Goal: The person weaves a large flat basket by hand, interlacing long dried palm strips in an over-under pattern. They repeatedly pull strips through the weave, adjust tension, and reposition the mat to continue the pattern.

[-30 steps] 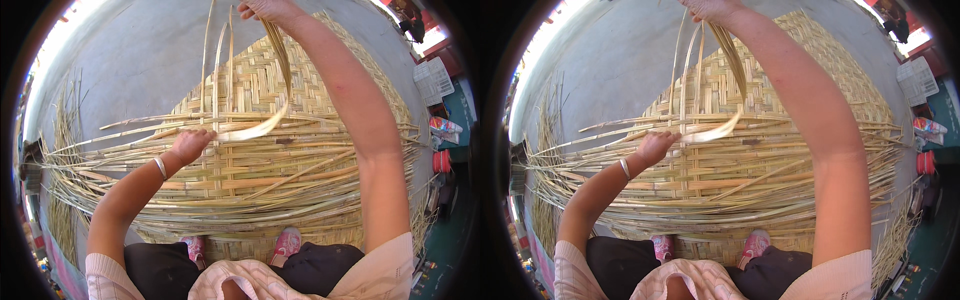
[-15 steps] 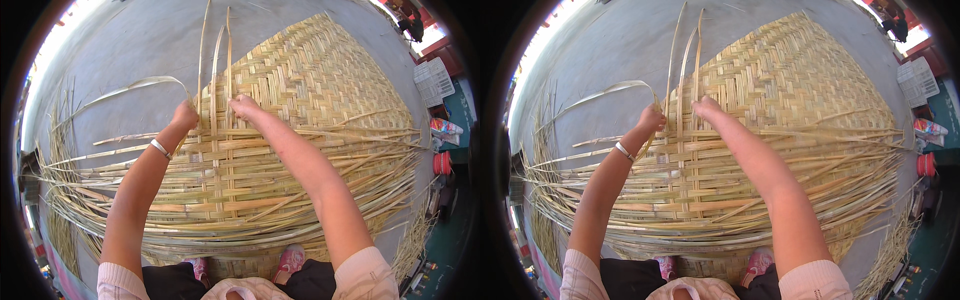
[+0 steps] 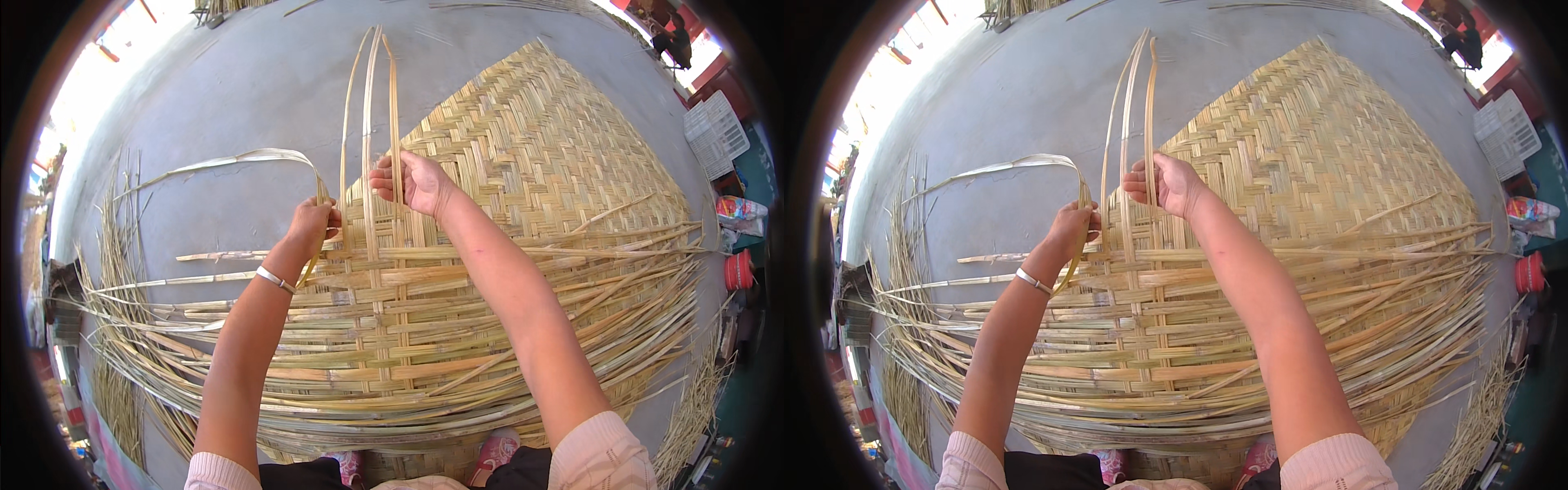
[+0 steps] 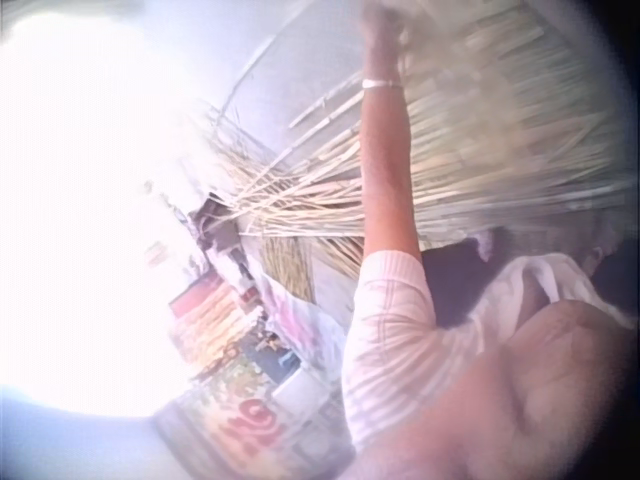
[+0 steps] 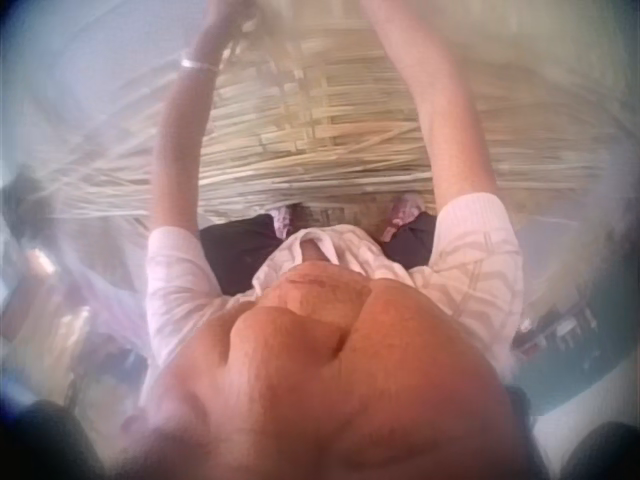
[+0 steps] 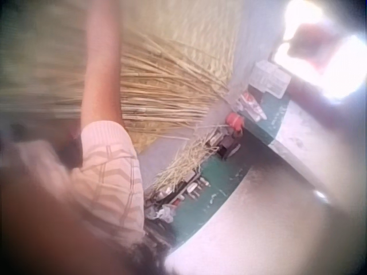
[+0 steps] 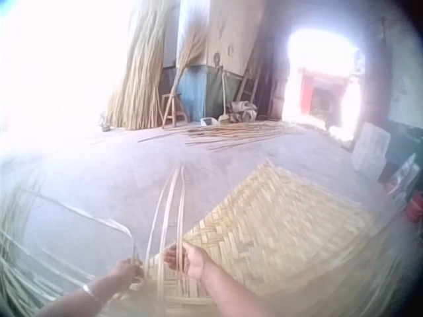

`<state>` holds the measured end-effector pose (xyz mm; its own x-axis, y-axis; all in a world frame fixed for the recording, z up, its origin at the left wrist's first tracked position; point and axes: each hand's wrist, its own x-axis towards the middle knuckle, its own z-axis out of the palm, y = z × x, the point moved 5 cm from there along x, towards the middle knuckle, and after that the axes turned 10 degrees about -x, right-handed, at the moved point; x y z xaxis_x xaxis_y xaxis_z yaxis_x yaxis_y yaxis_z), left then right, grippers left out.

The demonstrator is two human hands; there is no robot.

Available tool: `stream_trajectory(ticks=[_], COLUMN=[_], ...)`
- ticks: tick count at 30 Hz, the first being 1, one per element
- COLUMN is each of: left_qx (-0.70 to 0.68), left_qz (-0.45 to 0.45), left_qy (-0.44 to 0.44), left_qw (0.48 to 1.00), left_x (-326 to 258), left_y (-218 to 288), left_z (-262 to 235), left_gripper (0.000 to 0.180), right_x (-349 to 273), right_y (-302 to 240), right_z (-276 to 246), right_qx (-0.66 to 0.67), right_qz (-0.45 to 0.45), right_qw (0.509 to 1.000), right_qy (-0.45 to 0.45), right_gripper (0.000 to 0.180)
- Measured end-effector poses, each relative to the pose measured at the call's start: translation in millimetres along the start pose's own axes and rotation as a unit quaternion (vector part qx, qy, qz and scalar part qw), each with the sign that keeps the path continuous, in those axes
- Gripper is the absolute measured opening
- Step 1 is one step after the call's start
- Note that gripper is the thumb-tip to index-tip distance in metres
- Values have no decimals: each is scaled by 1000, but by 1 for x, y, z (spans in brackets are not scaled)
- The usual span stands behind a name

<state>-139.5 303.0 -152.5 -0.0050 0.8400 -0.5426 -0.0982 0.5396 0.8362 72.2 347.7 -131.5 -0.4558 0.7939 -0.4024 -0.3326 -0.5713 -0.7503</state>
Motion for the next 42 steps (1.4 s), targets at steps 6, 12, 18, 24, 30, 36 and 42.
stream_trajectory(ticks=[6,12,18,24,30,36,42], left_qx=[-10,153,209,265,333,357,391], left_qz=[5,12,-12,8,32,44,92], left_qy=[-98,-237,-217,-119,-127,-107,-112], left_qw=[995,959,953,957,934,927,909], left_x=[-12,-19,-17,-11,2,17,27], left_y=[22,46,52,49,43,23,9], left_z=[-3,11,6,-20,-18,-17,-24], left_gripper=[30,24,23,23,24,25,23], right_x=[0,3,3,-59,-188,-308,-308], right_y=[0,-2,-42,-126,-185,-222,-195], right_z=[21,35,10,-69,-141,-153,-199], right_qx=[-43,-8,48,145,144,61,-55], right_qz=[49,1,-160,-294,-399,-501,-499], right_qw=[993,989,986,940,905,857,817], right_qy=[-94,-150,-23,92,25,100,285], right_gripper=[52,44,18,17,22,18,16])
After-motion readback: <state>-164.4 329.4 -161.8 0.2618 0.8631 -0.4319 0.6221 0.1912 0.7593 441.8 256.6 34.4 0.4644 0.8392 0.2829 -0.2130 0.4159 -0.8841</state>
